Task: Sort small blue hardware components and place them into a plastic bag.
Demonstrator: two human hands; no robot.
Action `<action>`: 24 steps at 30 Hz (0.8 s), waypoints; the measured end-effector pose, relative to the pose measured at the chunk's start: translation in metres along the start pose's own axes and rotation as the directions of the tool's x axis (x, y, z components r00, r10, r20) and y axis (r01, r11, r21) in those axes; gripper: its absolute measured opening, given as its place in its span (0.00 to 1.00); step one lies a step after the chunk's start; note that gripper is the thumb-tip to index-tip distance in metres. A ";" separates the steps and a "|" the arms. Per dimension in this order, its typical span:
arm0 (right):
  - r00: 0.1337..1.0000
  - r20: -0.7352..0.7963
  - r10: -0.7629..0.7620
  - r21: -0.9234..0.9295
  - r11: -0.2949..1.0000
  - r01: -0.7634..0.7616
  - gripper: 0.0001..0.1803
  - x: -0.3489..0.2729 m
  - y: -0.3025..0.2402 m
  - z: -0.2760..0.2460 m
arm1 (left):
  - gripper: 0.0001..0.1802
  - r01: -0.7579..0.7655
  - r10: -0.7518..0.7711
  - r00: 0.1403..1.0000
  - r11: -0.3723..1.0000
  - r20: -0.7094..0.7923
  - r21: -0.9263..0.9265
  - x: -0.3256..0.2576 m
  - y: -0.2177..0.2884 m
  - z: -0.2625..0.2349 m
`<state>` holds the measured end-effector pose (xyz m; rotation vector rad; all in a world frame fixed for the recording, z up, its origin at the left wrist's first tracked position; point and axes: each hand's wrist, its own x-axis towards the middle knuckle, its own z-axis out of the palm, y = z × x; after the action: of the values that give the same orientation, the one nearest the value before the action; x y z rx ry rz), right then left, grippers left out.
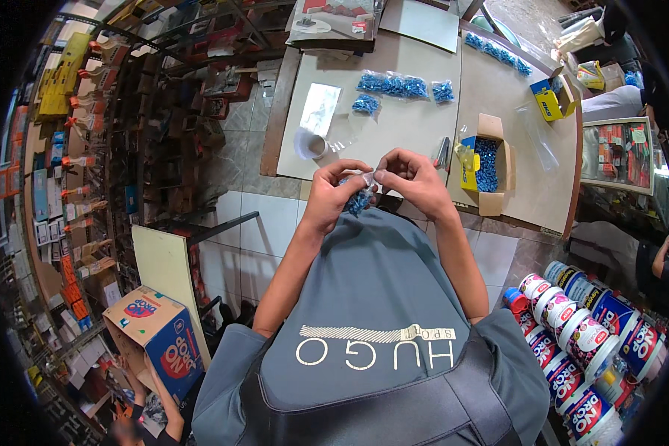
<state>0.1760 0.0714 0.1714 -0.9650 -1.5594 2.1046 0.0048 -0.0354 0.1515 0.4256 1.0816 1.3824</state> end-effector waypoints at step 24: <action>0.989 -0.136 -0.054 0.251 0.964 0.088 0.15 0.004 0.015 0.014 | 0.10 -0.012 0.005 0.998 0.994 -0.060 -0.110 0.006 -0.004 0.009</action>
<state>0.1650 0.0591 0.1586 -0.9177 -1.2054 2.0859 0.0135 -0.0280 0.1502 0.3103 1.0472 1.4626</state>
